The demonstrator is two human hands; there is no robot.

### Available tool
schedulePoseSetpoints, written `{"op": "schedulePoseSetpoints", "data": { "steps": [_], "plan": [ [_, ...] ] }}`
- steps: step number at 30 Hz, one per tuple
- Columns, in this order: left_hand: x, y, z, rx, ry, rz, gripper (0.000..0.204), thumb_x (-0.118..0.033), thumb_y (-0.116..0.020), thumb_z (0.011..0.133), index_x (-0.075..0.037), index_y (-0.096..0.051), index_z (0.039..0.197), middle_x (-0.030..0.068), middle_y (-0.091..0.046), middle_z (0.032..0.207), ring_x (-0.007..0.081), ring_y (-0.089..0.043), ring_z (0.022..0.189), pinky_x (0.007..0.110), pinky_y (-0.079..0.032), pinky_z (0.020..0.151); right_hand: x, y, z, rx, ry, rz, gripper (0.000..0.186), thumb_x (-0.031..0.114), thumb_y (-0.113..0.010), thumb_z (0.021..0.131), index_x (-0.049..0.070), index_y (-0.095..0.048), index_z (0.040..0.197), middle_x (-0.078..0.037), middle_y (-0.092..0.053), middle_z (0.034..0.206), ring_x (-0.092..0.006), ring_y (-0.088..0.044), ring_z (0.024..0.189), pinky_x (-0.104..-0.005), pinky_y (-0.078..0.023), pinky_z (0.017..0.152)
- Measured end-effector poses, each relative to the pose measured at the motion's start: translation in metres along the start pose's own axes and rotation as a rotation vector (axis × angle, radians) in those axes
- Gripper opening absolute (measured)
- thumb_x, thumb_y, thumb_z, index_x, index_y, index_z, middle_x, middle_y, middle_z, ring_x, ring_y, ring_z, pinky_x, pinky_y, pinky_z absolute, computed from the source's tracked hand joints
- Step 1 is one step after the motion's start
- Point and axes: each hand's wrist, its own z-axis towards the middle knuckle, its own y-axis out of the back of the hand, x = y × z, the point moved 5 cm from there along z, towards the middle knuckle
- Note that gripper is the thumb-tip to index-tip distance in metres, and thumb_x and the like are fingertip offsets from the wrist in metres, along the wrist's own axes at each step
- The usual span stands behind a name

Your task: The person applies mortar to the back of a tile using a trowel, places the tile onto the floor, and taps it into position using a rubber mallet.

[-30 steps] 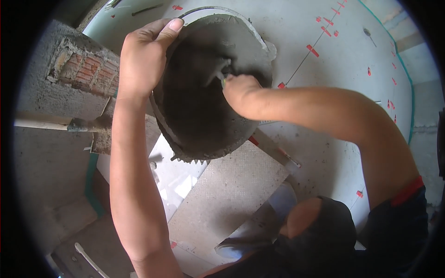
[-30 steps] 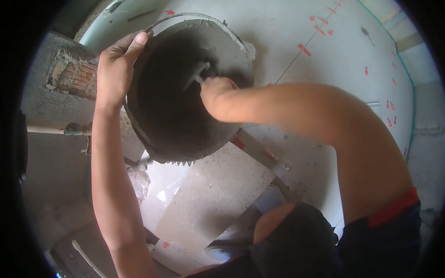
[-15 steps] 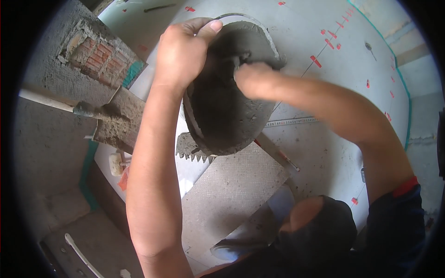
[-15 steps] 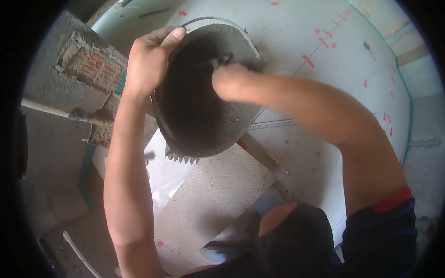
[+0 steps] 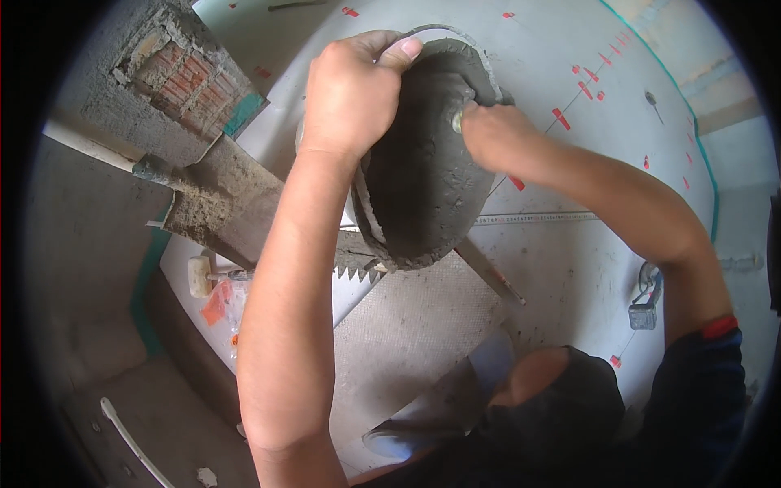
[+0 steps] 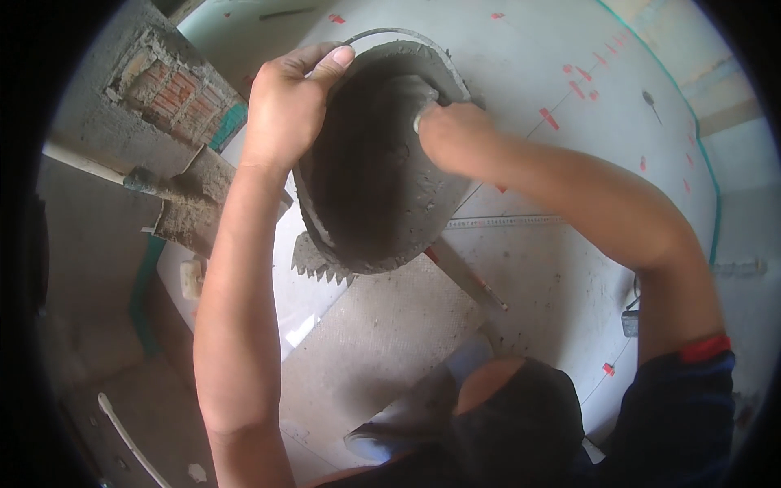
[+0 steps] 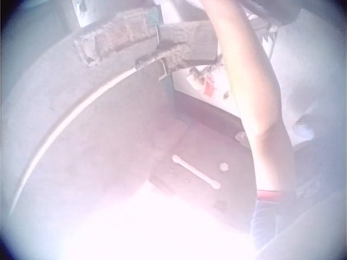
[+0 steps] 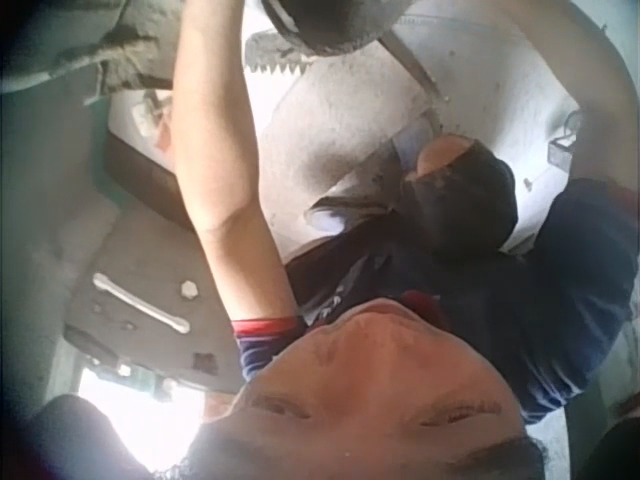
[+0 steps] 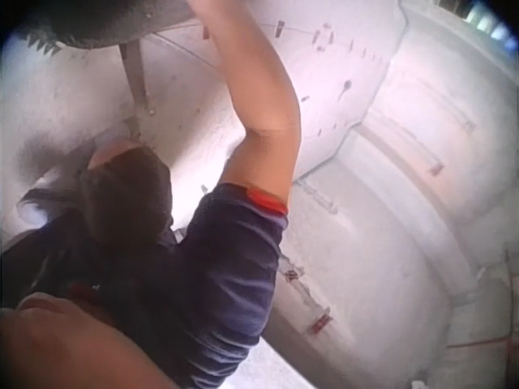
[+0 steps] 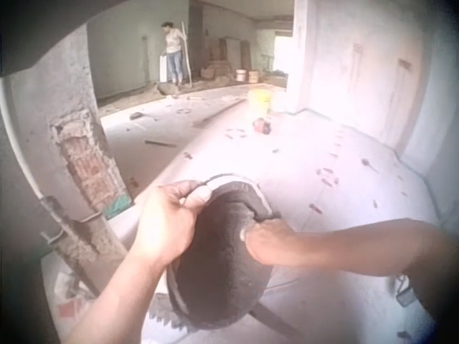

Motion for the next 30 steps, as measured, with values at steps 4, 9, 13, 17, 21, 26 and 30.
{"op": "schedulePoseSetpoints", "data": {
  "steps": [4,9,13,17,21,26,30],
  "plan": [
    [-0.002,-0.004,0.000,-0.004,-0.012,0.080,0.035,-0.029,-0.064,0.088,0.002,-0.066,0.104,0.0089,-0.068,0.081,0.0108,-0.058,0.076,0.026,-0.047,0.075,0.004,-0.032,0.031,0.214,0.130,0.001,0.018,-0.003,-0.057,0.067,-0.004,-0.068,0.081,-0.022,-0.067,0.082,-0.0318,-0.068,0.074,-0.0395,-0.054,0.060],
    [0.010,0.002,0.002,-0.056,0.026,-0.134,0.029,-0.026,-0.066,0.085,-0.001,-0.069,0.098,0.0148,-0.069,0.077,0.0184,-0.065,0.072,0.031,-0.049,0.074,0.016,-0.072,0.020,0.571,0.107,0.095,0.019,-0.007,-0.051,0.061,-0.007,-0.066,0.074,-0.021,-0.063,0.068,-0.0297,-0.064,0.056,-0.0403,-0.049,0.046],
    [0.010,0.001,0.004,-0.063,-0.048,-0.109,0.030,-0.026,-0.067,0.085,0.001,-0.069,0.098,0.0130,-0.070,0.081,0.0142,-0.063,0.076,0.028,-0.048,0.076,0.026,-0.077,0.004,0.695,0.196,0.159,0.015,0.006,-0.059,0.067,-0.007,-0.065,0.069,-0.018,-0.064,0.064,-0.0304,-0.066,0.062,-0.0406,-0.052,0.059],
    [0.008,0.003,0.006,-0.063,-0.040,-0.096,0.030,-0.025,-0.067,0.085,0.002,-0.068,0.097,0.0091,-0.068,0.078,0.0103,-0.059,0.073,0.026,-0.047,0.073,0.028,-0.078,0.000,0.777,0.203,0.295,0.017,0.010,-0.060,0.068,-0.006,-0.063,0.065,-0.016,-0.062,0.060,-0.0264,-0.063,0.056,-0.0389,-0.049,0.054],
    [0.007,0.006,0.002,-0.076,-0.054,-0.123,0.028,-0.024,-0.067,0.086,0.002,-0.068,0.098,0.0069,-0.067,0.076,0.0093,-0.057,0.072,0.025,-0.046,0.072,0.030,-0.088,-0.004,0.847,0.256,0.547,0.018,0.012,-0.060,0.069,-0.003,-0.057,0.059,-0.011,-0.058,0.055,-0.0206,-0.056,0.048,-0.0366,-0.044,0.047],
    [0.009,0.006,0.001,-0.060,0.003,-0.086,0.028,-0.023,-0.067,0.086,0.002,-0.068,0.099,0.0080,-0.069,0.081,0.0109,-0.058,0.075,0.025,-0.046,0.075,0.041,-0.105,-0.013,1.000,0.142,1.096,0.017,0.009,-0.066,0.072,0.002,-0.051,0.066,-0.006,-0.052,0.056,-0.0146,-0.050,0.046,-0.0316,-0.042,0.042],
    [0.004,0.005,0.004,-0.052,0.011,-0.046,0.029,-0.022,-0.067,0.086,0.002,-0.067,0.102,0.0097,-0.069,0.086,0.0125,-0.060,0.079,0.026,-0.046,0.078,0.058,-0.113,-0.018,1.078,0.165,1.338,0.018,0.009,-0.065,0.075,0.004,-0.051,0.064,-0.003,-0.051,0.055,-0.0124,-0.050,0.046,-0.0288,-0.041,0.042]
  ]
}}
